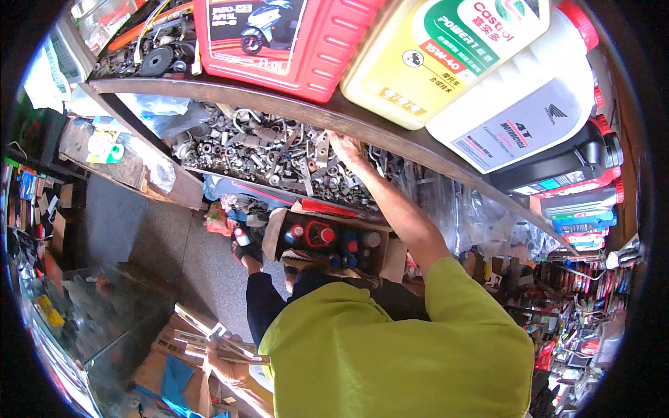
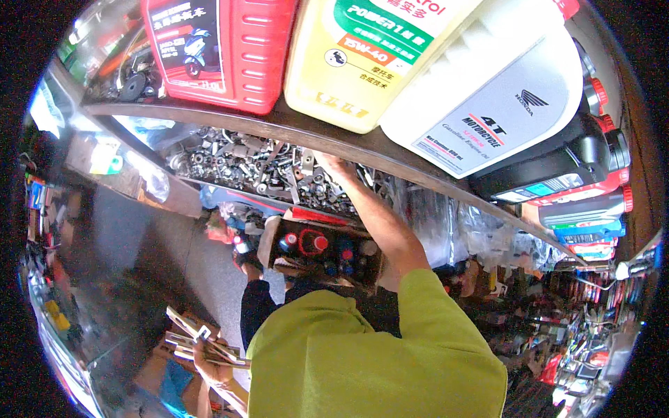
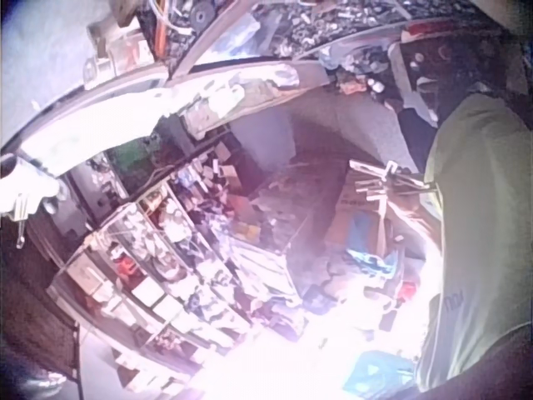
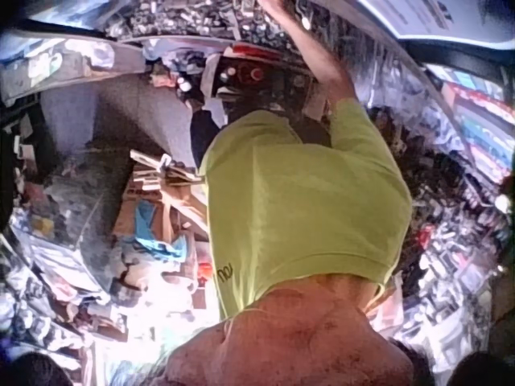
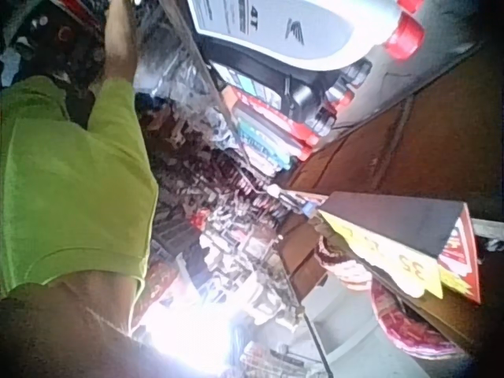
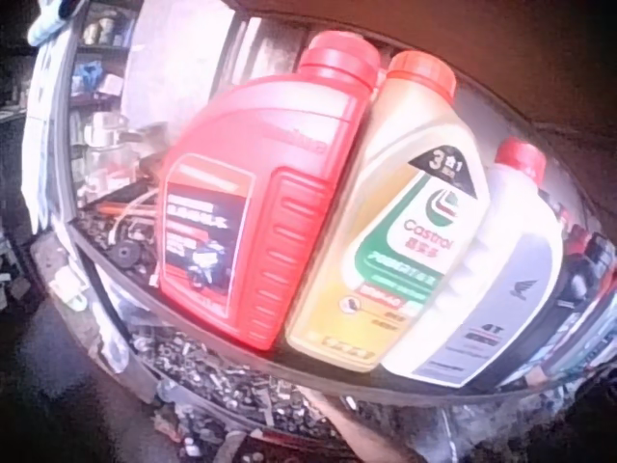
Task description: The person rummages through a bin of small metal parts, selects several pieces, and then uses a wrench to tighten a bolt on a metal bracket assembly at a cluttered workbench.
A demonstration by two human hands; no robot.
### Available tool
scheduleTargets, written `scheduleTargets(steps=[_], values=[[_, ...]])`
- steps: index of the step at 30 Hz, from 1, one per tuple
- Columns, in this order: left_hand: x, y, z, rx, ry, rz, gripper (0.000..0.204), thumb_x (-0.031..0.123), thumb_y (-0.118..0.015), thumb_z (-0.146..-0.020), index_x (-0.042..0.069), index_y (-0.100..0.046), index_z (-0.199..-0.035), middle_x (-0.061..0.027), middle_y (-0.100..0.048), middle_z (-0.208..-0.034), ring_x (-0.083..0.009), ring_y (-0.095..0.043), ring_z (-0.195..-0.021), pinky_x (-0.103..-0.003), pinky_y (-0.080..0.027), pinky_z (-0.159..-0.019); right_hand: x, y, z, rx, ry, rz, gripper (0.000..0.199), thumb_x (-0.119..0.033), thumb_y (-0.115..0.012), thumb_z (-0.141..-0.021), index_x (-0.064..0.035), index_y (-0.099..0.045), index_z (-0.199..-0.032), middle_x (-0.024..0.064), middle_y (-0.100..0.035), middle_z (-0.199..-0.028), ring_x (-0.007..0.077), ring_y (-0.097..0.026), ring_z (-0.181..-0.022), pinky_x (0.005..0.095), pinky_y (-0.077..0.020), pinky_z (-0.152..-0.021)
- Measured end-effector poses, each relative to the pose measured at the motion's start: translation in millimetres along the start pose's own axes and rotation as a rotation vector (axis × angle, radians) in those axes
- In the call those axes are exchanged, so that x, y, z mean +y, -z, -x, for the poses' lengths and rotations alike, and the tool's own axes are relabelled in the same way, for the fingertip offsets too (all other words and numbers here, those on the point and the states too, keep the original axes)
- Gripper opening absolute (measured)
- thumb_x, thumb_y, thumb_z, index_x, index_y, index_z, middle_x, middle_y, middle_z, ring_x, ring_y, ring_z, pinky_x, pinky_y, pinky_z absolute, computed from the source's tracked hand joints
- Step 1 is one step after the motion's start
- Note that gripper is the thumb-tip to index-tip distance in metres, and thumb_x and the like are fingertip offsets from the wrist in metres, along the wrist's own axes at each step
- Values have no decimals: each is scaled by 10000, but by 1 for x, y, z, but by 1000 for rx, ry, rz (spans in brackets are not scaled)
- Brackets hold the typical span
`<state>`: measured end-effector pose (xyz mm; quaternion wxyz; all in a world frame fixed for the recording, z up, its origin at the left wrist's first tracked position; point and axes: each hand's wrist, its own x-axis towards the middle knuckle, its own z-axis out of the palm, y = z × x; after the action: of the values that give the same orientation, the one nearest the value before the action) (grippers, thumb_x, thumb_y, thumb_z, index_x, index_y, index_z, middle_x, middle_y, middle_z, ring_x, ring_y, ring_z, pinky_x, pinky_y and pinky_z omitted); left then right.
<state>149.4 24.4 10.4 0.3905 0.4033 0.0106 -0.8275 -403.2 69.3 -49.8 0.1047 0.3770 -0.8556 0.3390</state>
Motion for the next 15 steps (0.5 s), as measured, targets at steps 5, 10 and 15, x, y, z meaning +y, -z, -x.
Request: scheduleTargets(steps=[5,10,15], values=[[-5,-29,-5,-69,40,43,228,173,-604,-869,32,-597,-1048,-132,-647,-877,-273,-637,-764,-399,-555,-678,14,4,-11,-49,-357,-380,233,-245,-524,-891,-35,-593,-965,102,-589,-760,216,-503,-669,343,-377,-582],[-6,-35,-14,-79,56,-122,247,158,-624,-846,23,-578,-1048,-125,-641,-916,-260,-618,-807,-408,-525,-712,-45,33,-5,-415,-708,-1070,201,-197,-465,-918,-29,-563,-970,52,-542,-705,104,-407,-542,245,-299,-473],[-27,-111,-6,86,-44,-485,270,134,-621,-847,-4,-552,-1069,-135,-647,-851,-277,-651,-747,-406,-564,-655,-182,93,30,-508,-15,-567,97,28,-472,-829,-42,-539,-829,29,-556,-642,87,-482,-521,226,-395,-499]])
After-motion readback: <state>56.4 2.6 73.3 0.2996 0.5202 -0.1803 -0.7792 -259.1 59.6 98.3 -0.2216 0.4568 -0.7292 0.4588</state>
